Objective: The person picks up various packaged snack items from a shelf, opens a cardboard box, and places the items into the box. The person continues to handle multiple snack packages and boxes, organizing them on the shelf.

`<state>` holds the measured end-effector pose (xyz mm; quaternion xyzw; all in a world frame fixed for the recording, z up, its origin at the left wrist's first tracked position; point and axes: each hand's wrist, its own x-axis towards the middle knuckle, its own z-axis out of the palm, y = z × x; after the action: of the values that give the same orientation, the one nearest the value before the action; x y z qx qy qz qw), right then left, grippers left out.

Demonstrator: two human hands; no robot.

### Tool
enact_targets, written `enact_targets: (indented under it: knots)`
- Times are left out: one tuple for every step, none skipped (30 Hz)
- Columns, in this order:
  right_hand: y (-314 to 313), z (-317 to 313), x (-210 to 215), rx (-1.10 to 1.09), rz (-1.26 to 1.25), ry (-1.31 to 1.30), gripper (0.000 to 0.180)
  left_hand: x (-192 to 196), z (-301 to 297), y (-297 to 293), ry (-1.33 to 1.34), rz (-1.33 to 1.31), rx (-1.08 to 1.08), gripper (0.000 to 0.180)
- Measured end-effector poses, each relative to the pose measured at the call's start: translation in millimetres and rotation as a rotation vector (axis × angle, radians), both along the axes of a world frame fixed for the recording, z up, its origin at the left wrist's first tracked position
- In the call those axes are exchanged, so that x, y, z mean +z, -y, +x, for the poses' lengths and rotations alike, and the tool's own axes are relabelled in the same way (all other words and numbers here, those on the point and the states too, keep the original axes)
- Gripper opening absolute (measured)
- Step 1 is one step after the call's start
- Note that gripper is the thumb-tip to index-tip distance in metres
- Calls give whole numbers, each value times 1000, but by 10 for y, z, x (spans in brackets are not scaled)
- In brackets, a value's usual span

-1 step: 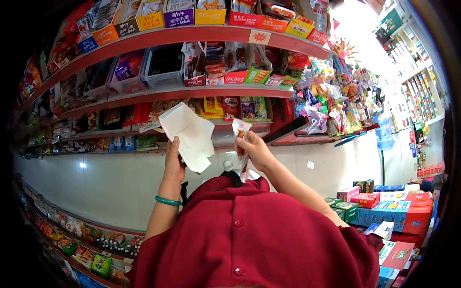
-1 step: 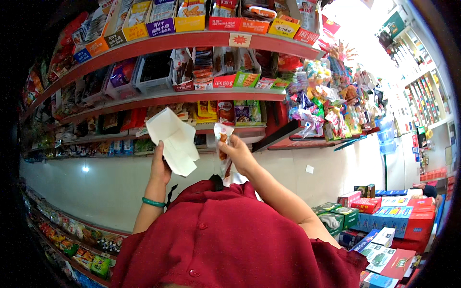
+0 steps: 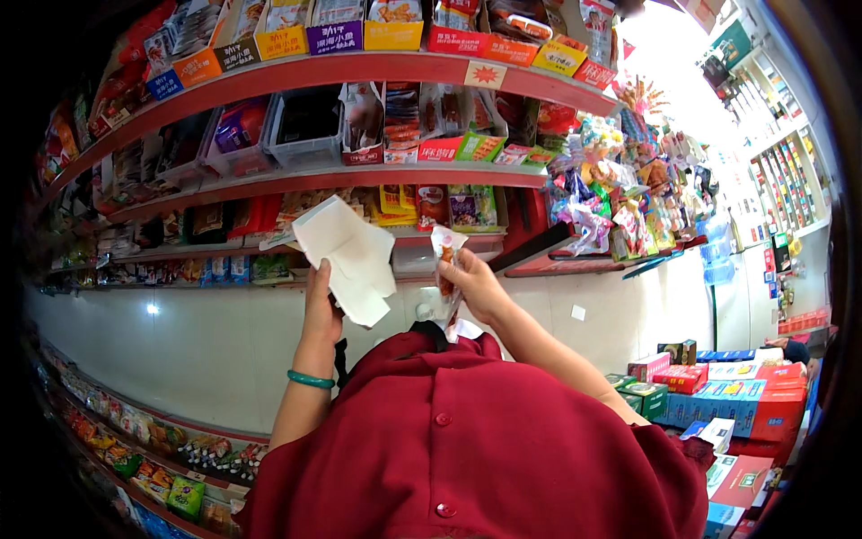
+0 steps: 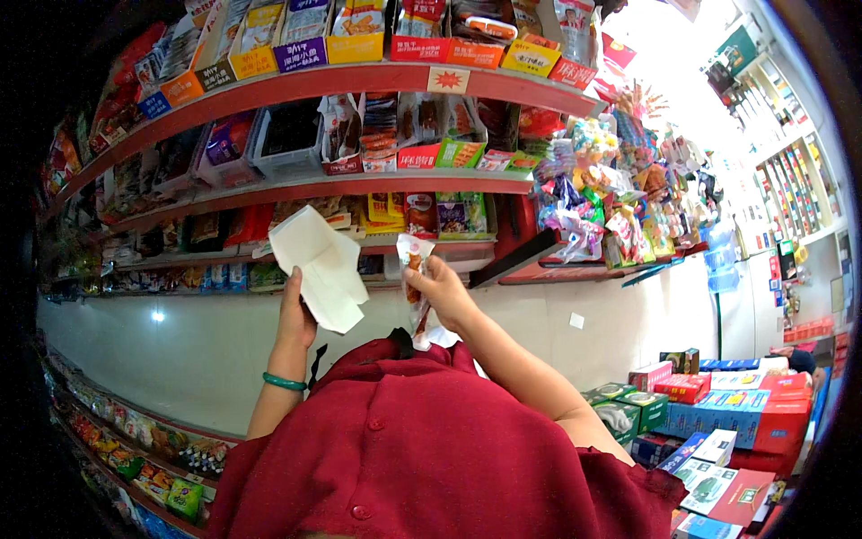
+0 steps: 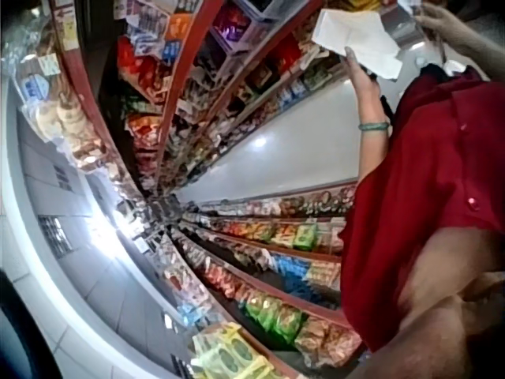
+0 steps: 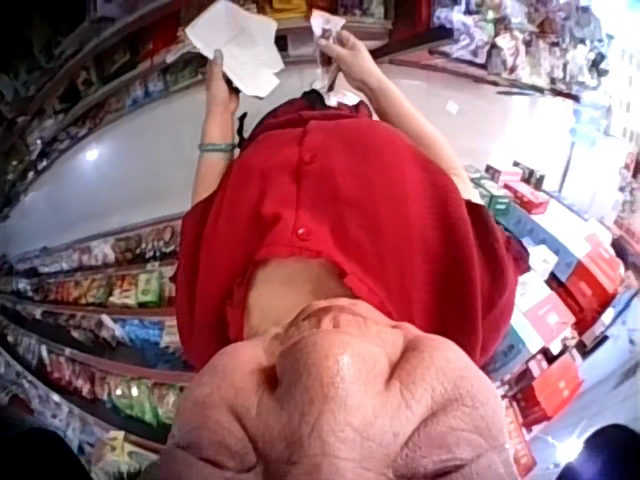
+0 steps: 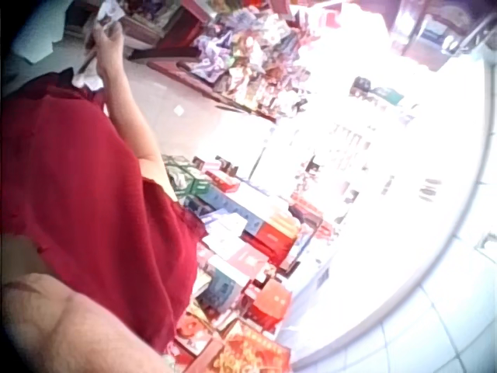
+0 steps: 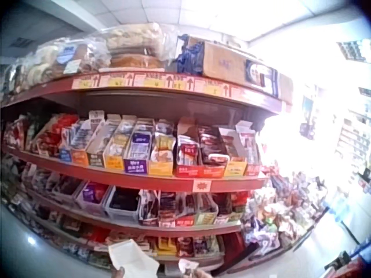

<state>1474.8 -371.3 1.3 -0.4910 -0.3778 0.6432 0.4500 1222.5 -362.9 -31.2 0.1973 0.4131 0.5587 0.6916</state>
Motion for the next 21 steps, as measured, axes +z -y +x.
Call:
enact_targets:
  knots:
    - [-38, 8, -18, 17, -22, 9, 23, -19, -40, -3, 20, 19, 13, 63]
    - [-92, 3, -15, 7, 3, 25, 22, -53, -83, -12, 40, 36, 22, 62]
    - [-172, 40, -19, 8, 8, 37, 22, -72, -110, -2, 25, -19, 74, 61]
    - [-256, 82, -33, 6, 11, 47, 22, -70, -137, 1, 39, -22, 92, 60]
    - [-377, 145, -70, -27, 1, 61, 22, -65, -163, -1, 53, -25, 110, 60]
    - [-525, 217, -81, -59, -9, 74, 23, -73, -187, -3, 67, -28, 130, 60]
    - [-688, 271, -24, -78, -4, 178, 24, -102, -222, 14, 49, -51, 171, 60]
    - [-841, 319, 68, -109, 21, 227, 25, -105, -238, 28, 57, -55, 190, 60]
    - [-1039, 418, 65, -132, 46, 265, 28, -89, -256, 47, 65, -60, 211, 61]
    - [-1278, 557, 10, -124, 120, 240, 35, -60, -261, 62, 74, -62, 230, 61]
    - [-1549, 722, -57, -202, 140, 453, 43, -29, -254, 68, 43, -64, 247, 61]
    - [-1734, 676, 16, -262, 244, 353, 42, -54, -288, 107, 35, -65, 283, 61]
    - [-1916, 711, 128, -241, 299, 504, 50, -84, -327, 154, 30, -66, 322, 61]
    - [-2063, 690, 233, -285, 422, 513, 41, -89, -322, 183, 26, -66, 351, 62]
    - [-2340, 789, 144, -314, 433, 668, 40, -70, -313, 218, 21, -64, 378, 62]
    - [-2600, 944, 51, -352, 440, 823, 39, -81, -300, 237, 39, -70, 389, 62]
    - [-2778, 953, 31, -331, 545, 870, 34, -114, -324, 288, 53, -81, 410, 63]
    - [-2964, 981, 47, -205, 568, 951, 35, -138, -338, 344, 69, -89, 431, 63]
    - [-3146, 1015, 68, -79, 599, 1026, 35, -138, -335, 393, 67, -96, 453, 63]
    - [-3320, 1068, 88, 41, 637, 1095, 36, -139, -331, 436, 69, -102, 469, 63]
    - [-3603, 1334, -114, -27, 854, 1243, 28, -117, -298, 406, 79, -98, 451, 63]
